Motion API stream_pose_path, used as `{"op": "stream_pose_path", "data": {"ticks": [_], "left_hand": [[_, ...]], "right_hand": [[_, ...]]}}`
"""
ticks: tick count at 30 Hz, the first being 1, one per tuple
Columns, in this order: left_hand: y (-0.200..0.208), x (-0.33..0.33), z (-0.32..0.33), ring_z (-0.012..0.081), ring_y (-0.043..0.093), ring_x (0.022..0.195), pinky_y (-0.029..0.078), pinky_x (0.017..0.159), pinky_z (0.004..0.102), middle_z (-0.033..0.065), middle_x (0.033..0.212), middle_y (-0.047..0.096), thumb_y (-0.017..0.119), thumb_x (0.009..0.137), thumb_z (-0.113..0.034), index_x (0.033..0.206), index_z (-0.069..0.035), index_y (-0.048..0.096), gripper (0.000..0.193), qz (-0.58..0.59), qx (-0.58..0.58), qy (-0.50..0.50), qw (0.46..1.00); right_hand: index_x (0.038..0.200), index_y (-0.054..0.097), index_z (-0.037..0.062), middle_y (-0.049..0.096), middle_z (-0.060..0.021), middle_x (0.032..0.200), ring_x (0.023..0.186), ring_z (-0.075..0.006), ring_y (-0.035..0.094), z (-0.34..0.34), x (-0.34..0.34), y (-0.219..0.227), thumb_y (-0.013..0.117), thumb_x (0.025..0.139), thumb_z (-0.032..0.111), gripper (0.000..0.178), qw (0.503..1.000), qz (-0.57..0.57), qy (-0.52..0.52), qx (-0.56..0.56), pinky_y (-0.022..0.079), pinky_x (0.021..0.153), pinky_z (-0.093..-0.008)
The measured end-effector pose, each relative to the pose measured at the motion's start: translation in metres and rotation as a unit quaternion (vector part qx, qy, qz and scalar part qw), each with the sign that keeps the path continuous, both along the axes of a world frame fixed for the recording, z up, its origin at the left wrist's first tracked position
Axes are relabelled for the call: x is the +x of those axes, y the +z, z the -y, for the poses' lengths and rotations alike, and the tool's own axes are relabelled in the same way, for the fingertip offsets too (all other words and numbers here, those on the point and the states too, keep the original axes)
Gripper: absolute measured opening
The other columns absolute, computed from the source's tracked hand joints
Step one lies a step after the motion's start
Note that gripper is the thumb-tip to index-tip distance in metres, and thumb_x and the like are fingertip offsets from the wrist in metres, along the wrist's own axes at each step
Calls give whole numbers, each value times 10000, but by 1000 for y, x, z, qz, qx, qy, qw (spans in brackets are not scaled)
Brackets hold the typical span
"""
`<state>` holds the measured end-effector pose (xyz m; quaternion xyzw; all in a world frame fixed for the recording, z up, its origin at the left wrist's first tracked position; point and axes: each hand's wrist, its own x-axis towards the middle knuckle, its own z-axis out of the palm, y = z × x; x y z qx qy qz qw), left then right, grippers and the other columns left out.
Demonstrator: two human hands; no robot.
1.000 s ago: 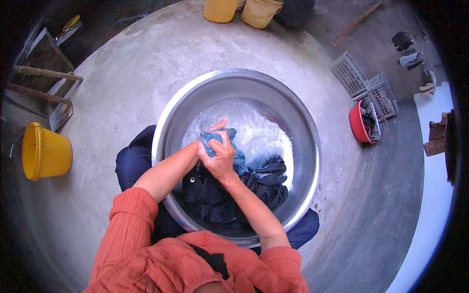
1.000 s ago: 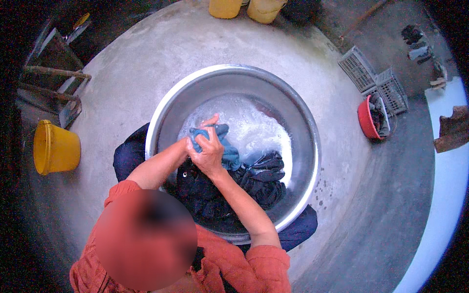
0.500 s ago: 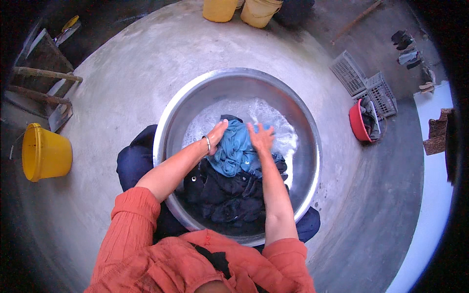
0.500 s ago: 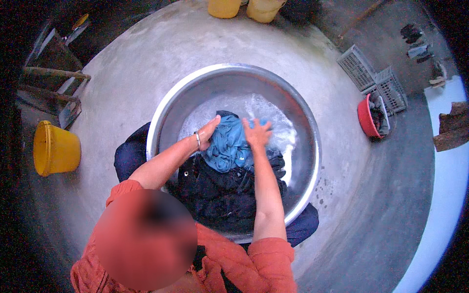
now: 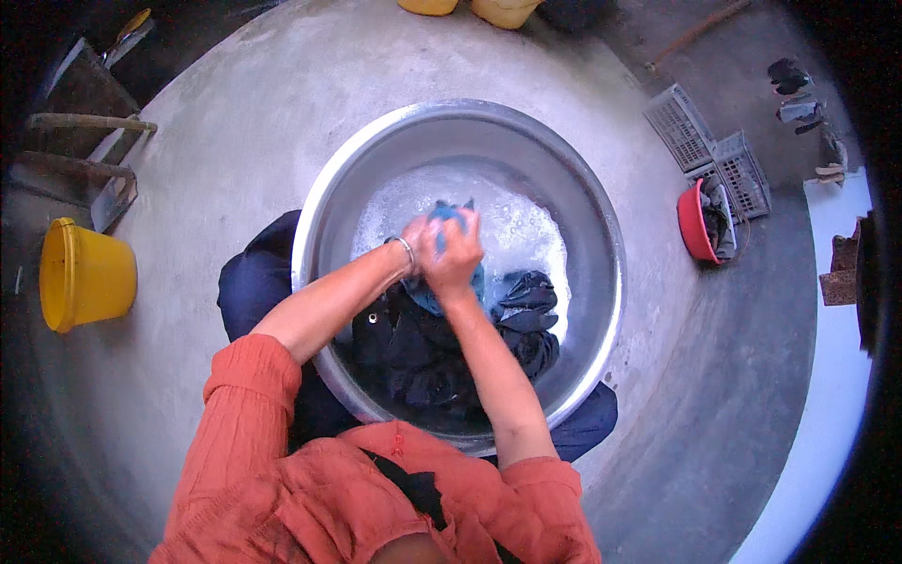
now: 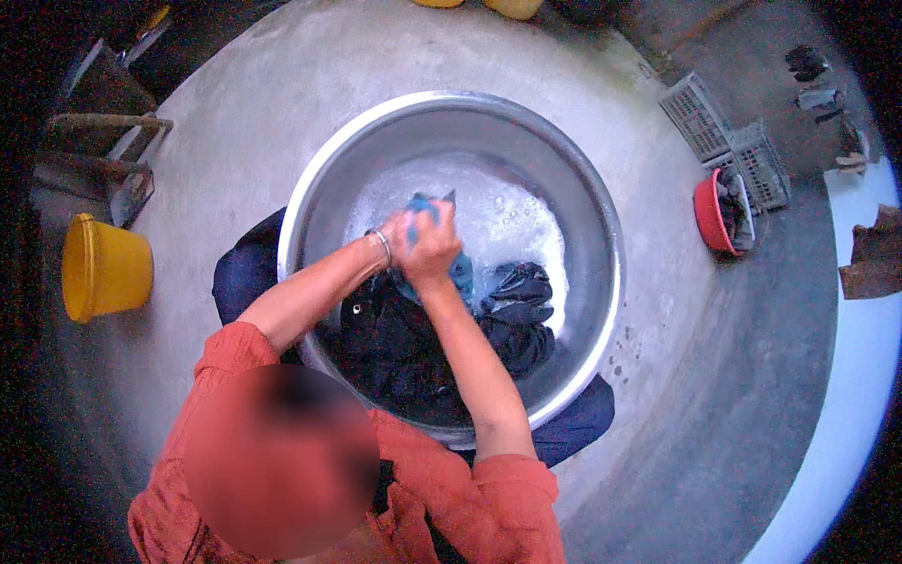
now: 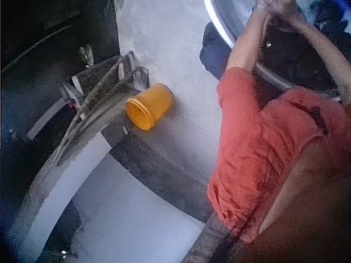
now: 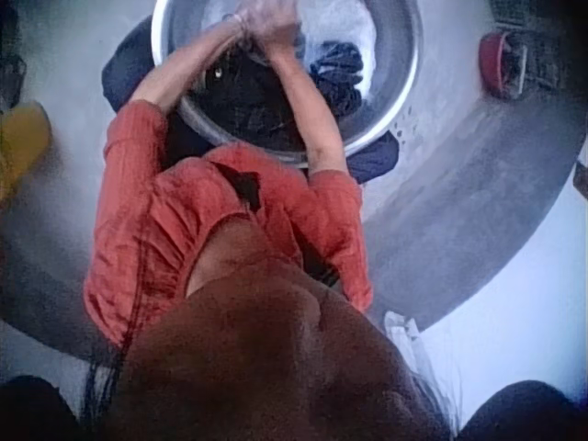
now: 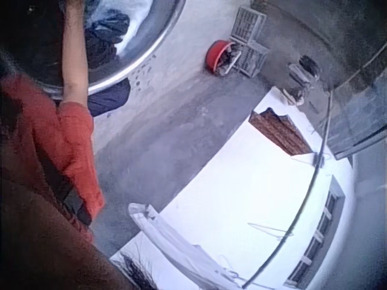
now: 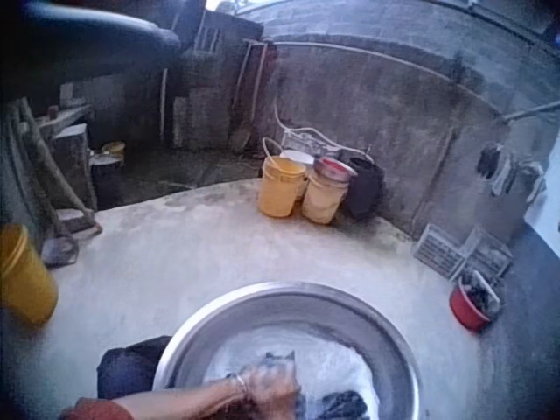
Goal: The person washes a blue shirt by hand in a large metal basin filled with soapy water. They repeatedly scrub, squeeze, and wring the garment, occasionally lifting it to inspect it before submerging it again. Other dark clothes are visible in the basin but are not actively handled.
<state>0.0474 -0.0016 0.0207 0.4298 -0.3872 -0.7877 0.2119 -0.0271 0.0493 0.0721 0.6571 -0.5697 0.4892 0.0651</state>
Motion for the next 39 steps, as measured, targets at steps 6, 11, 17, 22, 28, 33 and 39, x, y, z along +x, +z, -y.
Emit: {"op": "stream_pose_path", "data": {"ticks": [6,11,17,22,28,33,39], "left_hand": [[24,-15,-5,217,581,879,460,781,363,102,978,611,481,827,-449,1001,-37,584,459,3,107,93,990],[-37,-15,9,271,488,1094,390,918,461,135,1251,450,351,845,-595,1245,-81,376,652,-11,108,136,985],[-56,-4,21,270,499,1066,398,907,453,130,1182,508,373,828,-617,1138,-97,507,620,-16,181,146,973],[-74,8,16,254,570,690,468,654,379,98,752,604,435,831,-546,838,-104,607,474,-344,205,28,916],[40,-26,-17,140,542,698,450,594,353,67,791,592,492,828,-320,828,-15,604,325,105,-6,50,993],[23,-11,7,253,542,948,425,838,322,153,1032,563,632,707,-359,1212,-19,419,645,206,-441,-156,860],[46,-4,-3,222,559,910,438,808,310,144,1018,577,751,586,-293,1155,-47,472,680,133,-371,-143,908]], "right_hand": [[1013,550,110,438,-215,1105,962,-394,494,44,-115,-50,525,799,426,382,902,77,-205,372,402,796,-503],[1246,450,154,328,-278,1256,1119,-437,388,34,-135,-74,507,777,522,599,850,7,-251,464,331,929,-506],[858,575,-24,514,-197,931,871,-324,516,14,-49,-53,599,714,232,295,935,174,80,298,416,783,-372],[780,559,-11,515,-170,827,783,-325,545,-13,2,5,621,711,180,212,977,121,103,143,435,711,-380],[735,585,-42,561,-243,750,708,-399,539,37,-79,-34,539,813,233,289,970,113,-135,167,429,641,-431],[721,588,-20,520,-170,655,617,-279,514,28,-106,-10,591,802,232,265,946,168,18,276,388,593,-379],[1165,439,74,464,-56,1114,928,-161,500,0,-76,21,735,679,173,578,860,372,209,281,428,792,-316]]}}
